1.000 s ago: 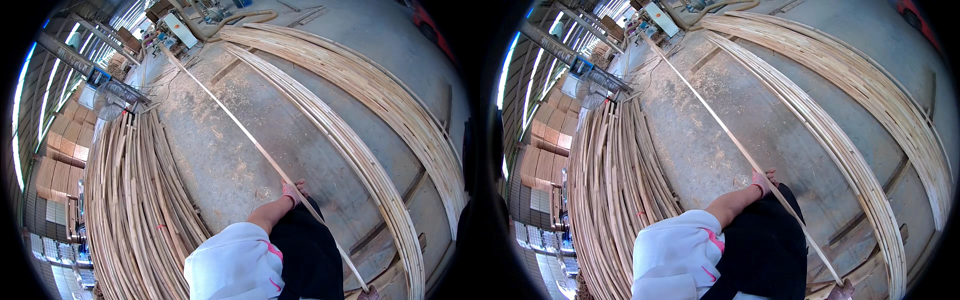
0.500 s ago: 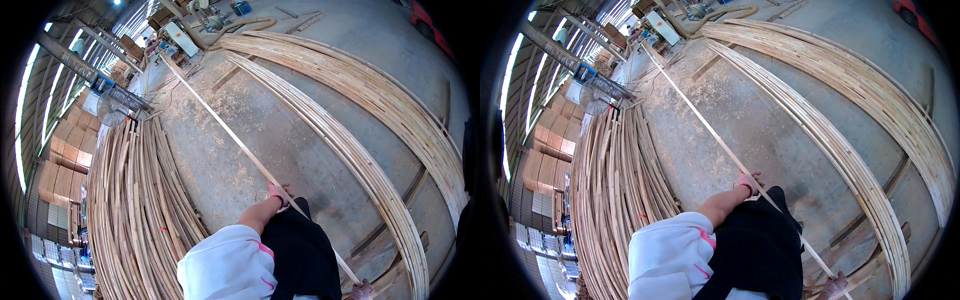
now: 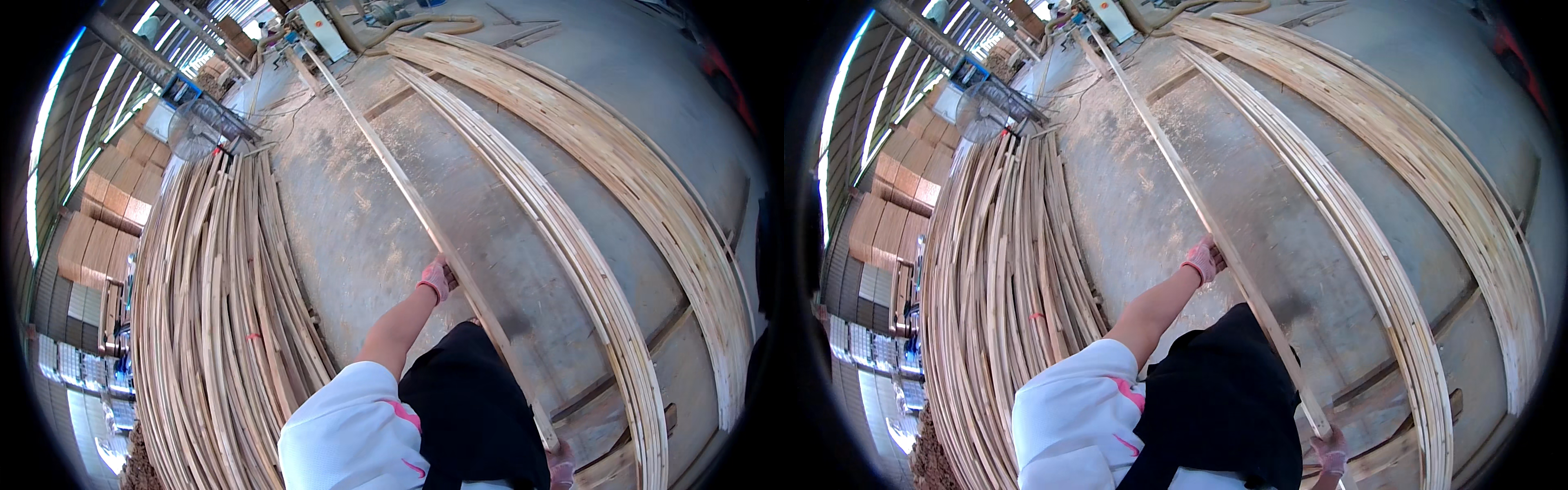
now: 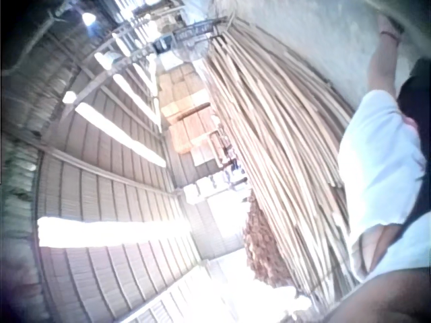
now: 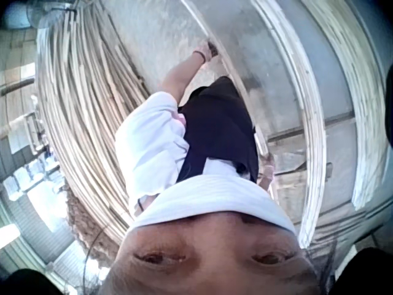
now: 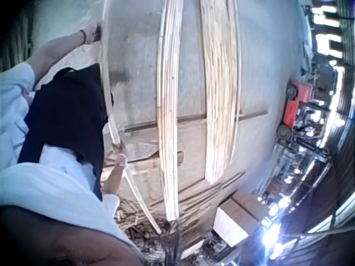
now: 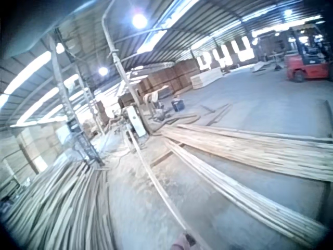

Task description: The person picks up long wood planks from a stack on the floor and places them onto a wooden sawhorse rack one by one.

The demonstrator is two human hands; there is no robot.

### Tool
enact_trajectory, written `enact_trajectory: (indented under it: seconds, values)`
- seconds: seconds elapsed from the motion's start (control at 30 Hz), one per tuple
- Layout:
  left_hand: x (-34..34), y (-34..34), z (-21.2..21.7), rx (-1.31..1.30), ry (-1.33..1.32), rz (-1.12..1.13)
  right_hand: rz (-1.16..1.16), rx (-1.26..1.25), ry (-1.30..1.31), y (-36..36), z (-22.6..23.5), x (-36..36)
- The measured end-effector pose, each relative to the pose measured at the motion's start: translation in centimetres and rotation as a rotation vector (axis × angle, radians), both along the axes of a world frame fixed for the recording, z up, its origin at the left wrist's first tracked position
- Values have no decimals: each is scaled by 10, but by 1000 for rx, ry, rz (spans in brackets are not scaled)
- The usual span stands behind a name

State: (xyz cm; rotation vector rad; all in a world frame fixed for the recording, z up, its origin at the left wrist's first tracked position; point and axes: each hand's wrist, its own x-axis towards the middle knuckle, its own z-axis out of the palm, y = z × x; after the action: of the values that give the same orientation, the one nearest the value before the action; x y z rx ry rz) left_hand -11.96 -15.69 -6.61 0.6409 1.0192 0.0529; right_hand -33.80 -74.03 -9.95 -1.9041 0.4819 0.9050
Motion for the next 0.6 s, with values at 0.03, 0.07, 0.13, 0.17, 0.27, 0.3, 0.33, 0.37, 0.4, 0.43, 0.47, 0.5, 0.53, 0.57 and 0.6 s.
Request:
enact_trajectory:
  seconds: [0.03, 0.07, 0.13, 0.17, 0.27, 0.3, 0.33, 0.37, 0.4, 0.43, 0.47, 0.5, 0.53, 0.57, 0.6]
  values:
    - [-17, 1, -2, -21, -25, -68, 185, -69, 31, 9, 9, 16]
    - [-30, -4, -4, -42, -59, -151, 185, 19, -17, 23, 18, 27]
    - [-53, -22, -11, -108, -103, -255, 182, 194, -105, 45, 34, 42]
    - [-61, -36, -17, -156, -112, -284, 129, 228, 18, 59, 37, 55]
    - [-83, -81, -28, -242, -47, -487, -171, 530, 214, 89, 8, 70]
    - [-97, -90, -51, -288, -85, -583, -10, 448, 236, 105, 19, 82]
    - [-100, -98, -52, -93, -250, -840, 135, 363, 251, 125, 32, 97]
    - [-100, -108, -37, 109, -421, -1091, 210, 325, 259, 139, 41, 108]
    - [-101, -122, -20, 41, -278, -1152, 282, 288, 266, 150, 48, 116]
    - [-102, -137, 10, -26, -130, -1202, 299, 295, 258, 156, 52, 122]
    - [-102, -145, 27, -6, -103, -1240, 320, 301, 254, 162, 54, 126]
    - [-101, -151, 38, 14, -77, -1279, 338, 307, 248, 164, 54, 124]
    - [-102, -154, 43, 40, -54, -1317, 308, 331, 241, 165, 53, 120]
    - [-99, -156, 33, 62, -31, -1355, 279, 361, 232, 169, 51, 116]
    - [-100, -160, 25, -35, -40, -1248, 250, 390, 222, 170, 51, 113]
